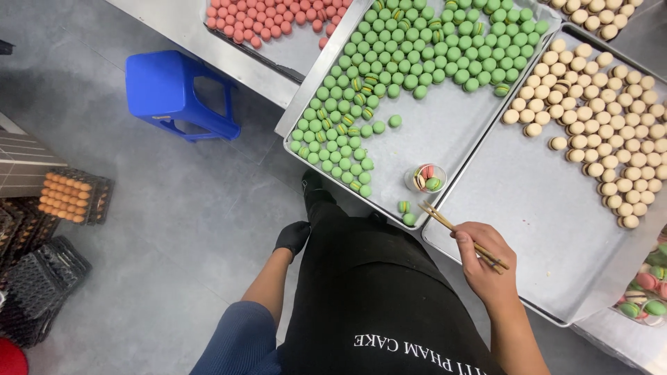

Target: Placing various colored macarons into clear plastic cups using chopsticks and hands.

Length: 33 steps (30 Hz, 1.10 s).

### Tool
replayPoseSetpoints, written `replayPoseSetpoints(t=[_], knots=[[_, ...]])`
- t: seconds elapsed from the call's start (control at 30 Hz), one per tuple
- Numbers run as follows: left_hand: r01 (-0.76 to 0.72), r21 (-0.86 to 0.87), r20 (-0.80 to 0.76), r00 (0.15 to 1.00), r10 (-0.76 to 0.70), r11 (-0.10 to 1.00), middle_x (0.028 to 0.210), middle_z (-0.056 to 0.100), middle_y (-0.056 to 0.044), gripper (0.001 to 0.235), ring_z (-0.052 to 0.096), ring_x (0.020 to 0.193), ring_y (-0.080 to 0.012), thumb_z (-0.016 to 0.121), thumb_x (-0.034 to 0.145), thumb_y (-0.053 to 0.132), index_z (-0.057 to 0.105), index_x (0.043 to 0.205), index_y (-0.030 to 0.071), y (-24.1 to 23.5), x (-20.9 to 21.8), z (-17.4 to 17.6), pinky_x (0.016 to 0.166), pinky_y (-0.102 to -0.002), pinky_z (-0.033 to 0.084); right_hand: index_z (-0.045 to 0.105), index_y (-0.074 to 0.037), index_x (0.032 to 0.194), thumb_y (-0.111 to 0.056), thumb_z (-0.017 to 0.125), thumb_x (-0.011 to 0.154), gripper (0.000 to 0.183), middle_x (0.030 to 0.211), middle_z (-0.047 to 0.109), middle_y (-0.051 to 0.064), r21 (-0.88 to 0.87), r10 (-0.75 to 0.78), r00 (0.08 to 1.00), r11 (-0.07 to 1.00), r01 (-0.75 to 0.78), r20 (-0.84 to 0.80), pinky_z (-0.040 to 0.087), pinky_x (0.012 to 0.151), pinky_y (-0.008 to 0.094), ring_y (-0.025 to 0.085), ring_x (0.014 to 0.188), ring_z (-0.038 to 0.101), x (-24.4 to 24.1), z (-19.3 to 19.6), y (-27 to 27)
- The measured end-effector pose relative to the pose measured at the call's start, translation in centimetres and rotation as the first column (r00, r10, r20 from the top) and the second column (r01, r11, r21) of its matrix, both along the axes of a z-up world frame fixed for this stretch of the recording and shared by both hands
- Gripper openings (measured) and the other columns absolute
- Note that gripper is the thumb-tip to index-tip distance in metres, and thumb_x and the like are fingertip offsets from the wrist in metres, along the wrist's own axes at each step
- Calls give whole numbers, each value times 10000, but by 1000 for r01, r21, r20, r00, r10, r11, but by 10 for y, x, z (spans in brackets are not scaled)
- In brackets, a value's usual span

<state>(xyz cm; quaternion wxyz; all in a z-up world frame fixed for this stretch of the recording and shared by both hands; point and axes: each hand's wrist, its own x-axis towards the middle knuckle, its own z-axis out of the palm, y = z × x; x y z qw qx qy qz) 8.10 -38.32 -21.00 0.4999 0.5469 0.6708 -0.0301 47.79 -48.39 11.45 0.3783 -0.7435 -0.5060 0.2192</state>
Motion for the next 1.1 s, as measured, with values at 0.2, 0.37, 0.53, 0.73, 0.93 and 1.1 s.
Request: replayPoseSetpoints(t=[0.2, 0.37, 0.53, 0.73, 0.93, 1.1], knots=[[71, 84, 19, 997, -72, 994, 1189, 744, -145, 378, 694, 1130, -317, 601, 926, 335, 749, 1205, 126, -10, -13, -20, 970, -403, 530, 689, 18, 962, -137, 519, 1136, 289, 1013, 704, 118, 205, -116, 991, 971, 126, -61, 554, 892, 338, 214, 952, 680, 23, -5, -16], [79, 286, 63, 993, -101, 955, 1088, 752, -163, 314, 700, 1037, -345, 650, 942, 338, 776, 1102, 100, 19, 33, 48, 897, -419, 539, 668, 24, 999, -157, 455, 1170, 328, 1052, 714, 140, 296, -100, 993, 948, 115, -67, 526, 977, 347, 234, 1035, 685, 33, 0, -10], [-10, 773, 355, 836, -419, 635, 953, 736, -116, 143, 708, 920, -298, 809, 848, 160, 746, 926, 58, 40, 119, 151, 843, -391, 557, 655, 11, 978, -186, 460, 1151, 328, 935, 682, 85, 188, -183, 945, 953, 238, -271, 554, 866, 291, 159, 896, 668, 46, -27, -24], [149, 655, 459, 700, -547, 741, 1381, 601, -175, 1061, 598, 1234, -321, 912, 716, 246, 328, 1583, 60, 65, 230, 215, 1037, -423, 481, 700, 16, 1045, -212, 528, 1139, 301, 681, 500, -11, 33, -416, 897, 905, 425, -146, 356, 577, 234, 57, 631, 413, 41, -37, -42], [185, 600, 517, 653, -554, 778, 1431, 573, -189, 1122, 560, 1316, -336, 932, 654, 199, 319, 1582, 54, 71, 277, 186, 1091, -417, 463, 725, 8, 1009, -201, 554, 1133, 298, 604, 417, -77, 54, -514, 853, 853, 519, -88, 309, 532, 233, 32, 580, 358, 37, -26, -63], [88, 577, 597, 632, -493, 812, 1326, 680, -118, 755, 675, 1221, -268, 927, 715, 174, 605, 1388, 57, 75, 277, 198, 1064, -379, 544, 719, 10, 1004, -212, 550, 1163, 322, 633, 408, -75, 87, -624, 774, 770, 632, -109, 306, 565, 241, 22, 616, 352, 45, -38, -92]])
